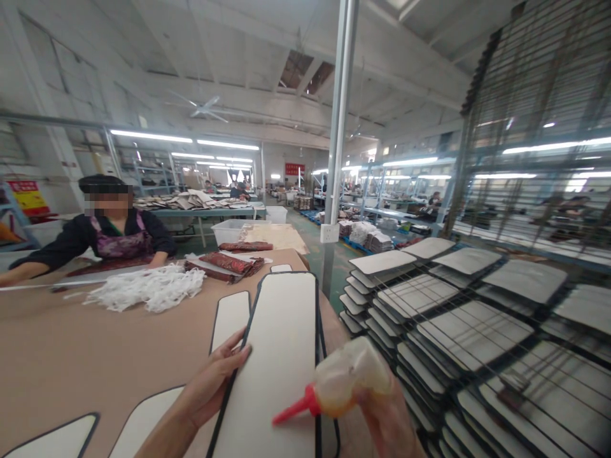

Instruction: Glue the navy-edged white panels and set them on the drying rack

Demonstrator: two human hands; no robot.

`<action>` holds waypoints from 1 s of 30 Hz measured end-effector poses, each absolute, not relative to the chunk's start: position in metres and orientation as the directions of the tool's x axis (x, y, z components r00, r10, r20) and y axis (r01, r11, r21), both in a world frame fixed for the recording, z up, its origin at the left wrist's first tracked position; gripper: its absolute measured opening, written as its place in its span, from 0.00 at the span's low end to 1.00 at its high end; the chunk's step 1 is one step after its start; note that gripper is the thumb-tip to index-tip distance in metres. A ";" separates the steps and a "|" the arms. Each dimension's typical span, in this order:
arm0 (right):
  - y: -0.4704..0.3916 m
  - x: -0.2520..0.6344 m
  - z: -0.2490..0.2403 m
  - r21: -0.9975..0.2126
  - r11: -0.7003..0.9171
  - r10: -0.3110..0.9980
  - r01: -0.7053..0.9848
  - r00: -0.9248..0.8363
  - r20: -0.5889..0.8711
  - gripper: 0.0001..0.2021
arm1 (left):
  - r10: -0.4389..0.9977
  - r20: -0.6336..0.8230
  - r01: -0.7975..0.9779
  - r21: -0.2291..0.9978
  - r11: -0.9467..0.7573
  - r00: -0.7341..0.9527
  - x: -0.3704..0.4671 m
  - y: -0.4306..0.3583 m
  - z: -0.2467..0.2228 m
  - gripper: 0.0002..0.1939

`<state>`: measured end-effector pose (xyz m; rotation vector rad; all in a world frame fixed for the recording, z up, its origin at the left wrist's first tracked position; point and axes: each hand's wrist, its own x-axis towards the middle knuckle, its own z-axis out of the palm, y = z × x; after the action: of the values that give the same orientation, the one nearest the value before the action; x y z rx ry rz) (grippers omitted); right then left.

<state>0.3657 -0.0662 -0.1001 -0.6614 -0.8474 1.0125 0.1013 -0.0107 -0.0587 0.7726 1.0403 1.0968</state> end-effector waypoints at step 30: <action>-0.096 0.383 -0.062 -0.807 0.543 0.788 -0.233 0.475 0.392 0.28 | 0.903 -0.238 -0.277 0.897 0.346 0.357 0.131 0.015 -0.032 0.46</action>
<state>0.3828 -0.0964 -0.0620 -0.7561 -0.8534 0.7021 0.1305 0.0151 -0.0322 0.8825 0.8670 0.9047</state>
